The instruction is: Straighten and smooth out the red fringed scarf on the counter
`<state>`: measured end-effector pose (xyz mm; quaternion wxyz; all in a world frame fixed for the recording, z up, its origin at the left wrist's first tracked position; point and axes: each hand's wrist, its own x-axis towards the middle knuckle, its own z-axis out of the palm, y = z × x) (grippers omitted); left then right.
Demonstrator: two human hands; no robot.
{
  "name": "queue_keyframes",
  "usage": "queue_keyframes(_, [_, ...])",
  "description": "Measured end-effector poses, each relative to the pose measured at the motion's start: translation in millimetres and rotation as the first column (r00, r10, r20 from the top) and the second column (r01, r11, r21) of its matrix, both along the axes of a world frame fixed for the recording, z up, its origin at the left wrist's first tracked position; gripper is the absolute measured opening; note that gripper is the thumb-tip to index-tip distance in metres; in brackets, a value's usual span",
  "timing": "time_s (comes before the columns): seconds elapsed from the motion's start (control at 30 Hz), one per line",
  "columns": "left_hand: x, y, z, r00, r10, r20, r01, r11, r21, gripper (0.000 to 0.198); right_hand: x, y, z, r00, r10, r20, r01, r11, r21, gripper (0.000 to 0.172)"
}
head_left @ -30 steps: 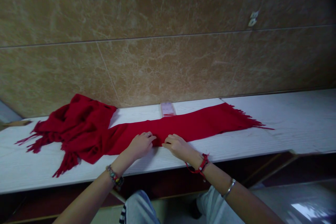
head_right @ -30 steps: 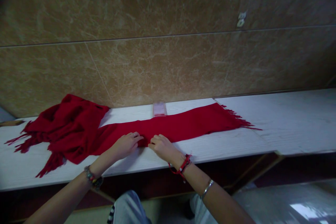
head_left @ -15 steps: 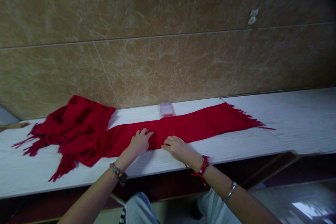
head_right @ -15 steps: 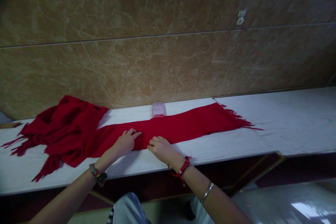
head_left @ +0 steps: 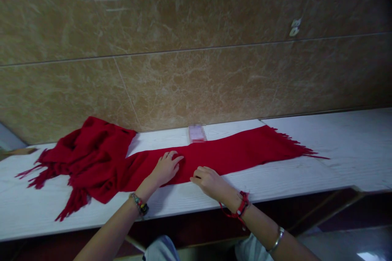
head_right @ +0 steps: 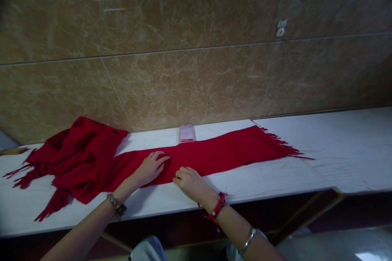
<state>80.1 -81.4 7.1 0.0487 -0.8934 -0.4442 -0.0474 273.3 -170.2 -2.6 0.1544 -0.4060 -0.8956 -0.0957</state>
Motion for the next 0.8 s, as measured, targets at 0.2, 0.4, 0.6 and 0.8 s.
queue_keyframes(0.2, [-3, 16, -8.2, 0.995, 0.088, -0.039, -0.091, 0.993, -0.081, 0.042, -1, 1, -3.6, 1.000, 0.001, -0.007, -0.001, 1.000, 0.026, 0.015])
queue_keyframes(0.4, [-5, 14, -1.9, 0.981, 0.182, 0.069, -0.187, 0.979, 0.079, 0.044, -1, 1, -2.1, 1.000, -0.015, 0.006, 0.015, 1.000, 0.019, 0.013])
queue_keyframes(0.6, [1, -13, 0.9, 0.975, -0.216, 0.044, 0.219, 0.974, -0.067, 0.031, -2, 1, -4.8, 1.000, -0.014, 0.004, 0.014, 1.000, 0.025, 0.013])
queue_keyframes(0.8, [-5, 30, -4.8, 0.980, 0.193, -0.044, -0.195, 0.980, -0.051, 0.040, -2, 3, -9.0, 1.000, -0.014, -0.010, 0.014, 0.999, 0.050, 0.016])
